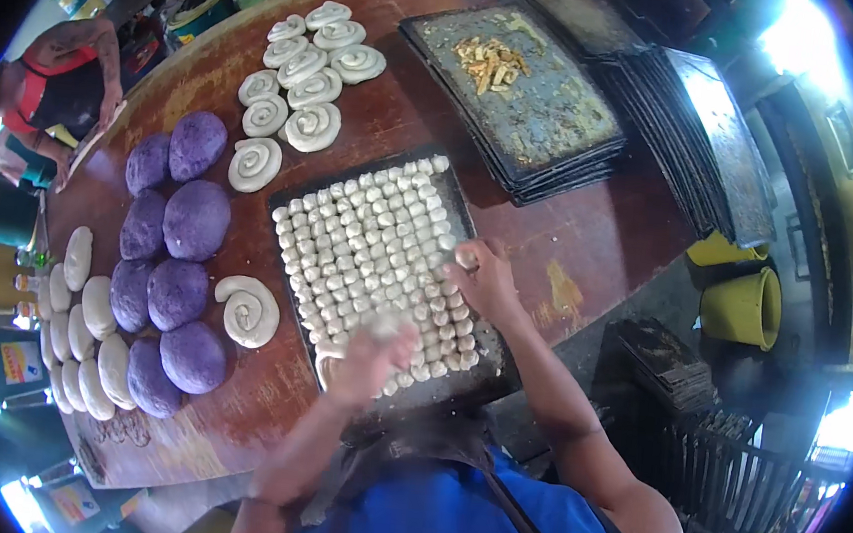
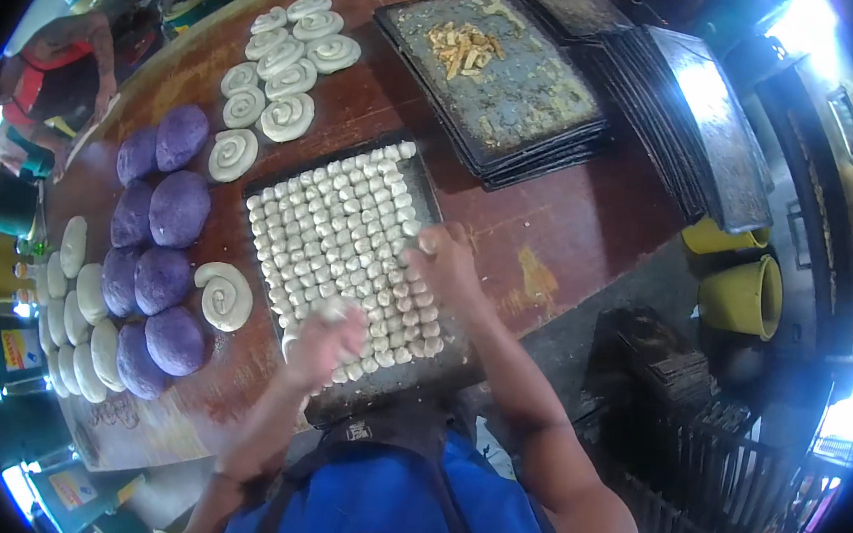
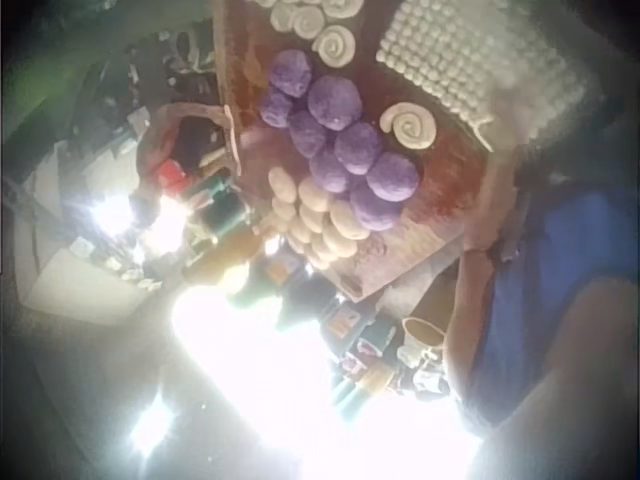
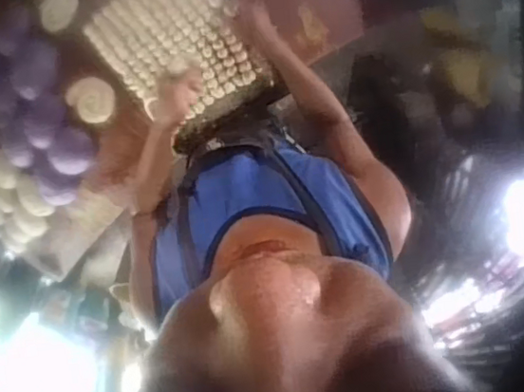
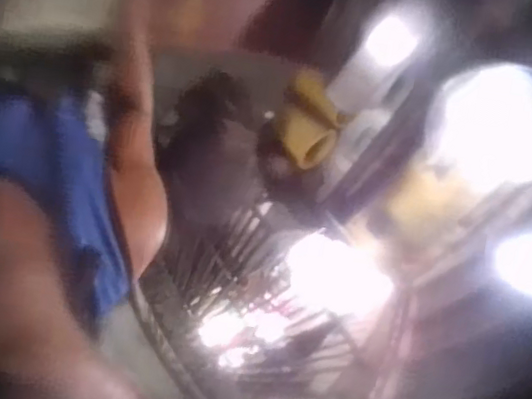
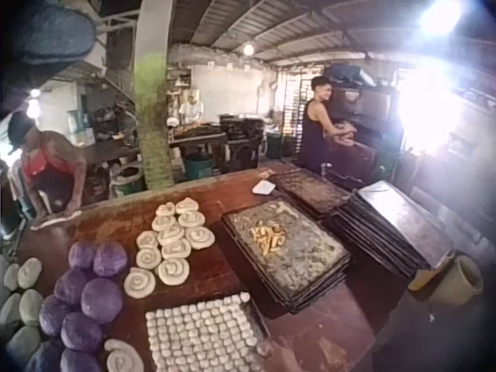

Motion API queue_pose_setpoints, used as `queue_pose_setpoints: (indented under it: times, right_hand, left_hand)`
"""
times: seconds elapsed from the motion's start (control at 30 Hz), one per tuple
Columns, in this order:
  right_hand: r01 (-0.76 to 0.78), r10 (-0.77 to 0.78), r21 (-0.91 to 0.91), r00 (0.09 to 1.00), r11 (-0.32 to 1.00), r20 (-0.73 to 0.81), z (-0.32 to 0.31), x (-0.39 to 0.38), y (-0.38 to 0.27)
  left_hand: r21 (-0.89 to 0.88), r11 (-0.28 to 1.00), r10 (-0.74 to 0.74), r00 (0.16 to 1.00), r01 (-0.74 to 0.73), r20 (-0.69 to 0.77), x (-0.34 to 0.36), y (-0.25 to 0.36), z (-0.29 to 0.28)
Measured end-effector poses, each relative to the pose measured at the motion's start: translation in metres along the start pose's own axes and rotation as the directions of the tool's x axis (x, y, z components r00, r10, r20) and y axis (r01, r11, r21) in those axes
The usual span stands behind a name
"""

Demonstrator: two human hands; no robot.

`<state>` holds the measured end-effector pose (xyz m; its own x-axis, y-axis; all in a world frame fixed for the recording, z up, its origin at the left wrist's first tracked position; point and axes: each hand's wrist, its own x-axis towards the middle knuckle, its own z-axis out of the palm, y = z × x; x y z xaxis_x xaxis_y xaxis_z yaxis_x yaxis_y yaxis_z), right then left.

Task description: The person pinches dough into small pieces and arranges them onto a baking tray, moves the filled tray, and places new dough pieces onto an empty baking tray by hand.

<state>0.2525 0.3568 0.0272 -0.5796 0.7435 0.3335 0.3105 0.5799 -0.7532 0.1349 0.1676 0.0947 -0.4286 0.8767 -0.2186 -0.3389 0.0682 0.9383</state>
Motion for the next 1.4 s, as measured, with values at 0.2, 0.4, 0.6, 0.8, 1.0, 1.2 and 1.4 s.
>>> queue_pose_setpoints:
  times: [0.2, 0.4, 0.6, 0.8, 1.0, 1.2, 1.4]
  right_hand:
    - [0.033, -0.025, -0.085, 0.995, 0.996, 0.095, 0.012, 0.011, 0.029]
    - [-0.062, -0.041, 0.174, 0.846, 0.983, 0.532, -0.052, -0.062, -0.128]
    - [-0.065, 0.063, -0.002, 0.953, 0.998, 0.296, -0.009, -0.087, -0.15]
    - [0.045, -0.023, -0.133, 0.987, 0.99, 0.161, -0.015, -0.088, -0.152]
    - [0.111, -0.127, 0.076, 0.962, 0.991, 0.243, -0.036, -0.058, -0.125]
    - [-0.267, 0.09, 0.278, 0.85, 0.923, 0.519, -0.052, -0.018, -0.026]
    - [-0.106, 0.092, 0.058, 0.974, 0.993, 0.208, 0.0, -0.007, 0.039]
  left_hand:
    - [-0.617, 0.787, -0.138, 0.983, 0.033, -0.124, 0.008, -0.046, -0.039]
    - [0.646, 0.678, 0.204, 0.934, -0.351, 0.293, -0.036, -0.013, -0.019]
    - [0.237, 0.952, -0.252, 0.934, 0.193, 0.252, -0.038, -0.064, -0.04]
    - [-0.062, 0.968, -0.219, 0.943, 0.242, 0.252, -0.03, -0.045, -0.016]
    - [0.213, 0.976, -0.11, 0.944, 0.044, 0.31, -0.025, -0.031, -0.001]
    - [0.003, 1.0, -0.01, 0.982, 0.009, 0.187, -0.001, -0.03, -0.039]
    - [0.013, 0.955, -0.291, 0.928, 0.296, 0.233, -0.015, -0.013, 0.001]
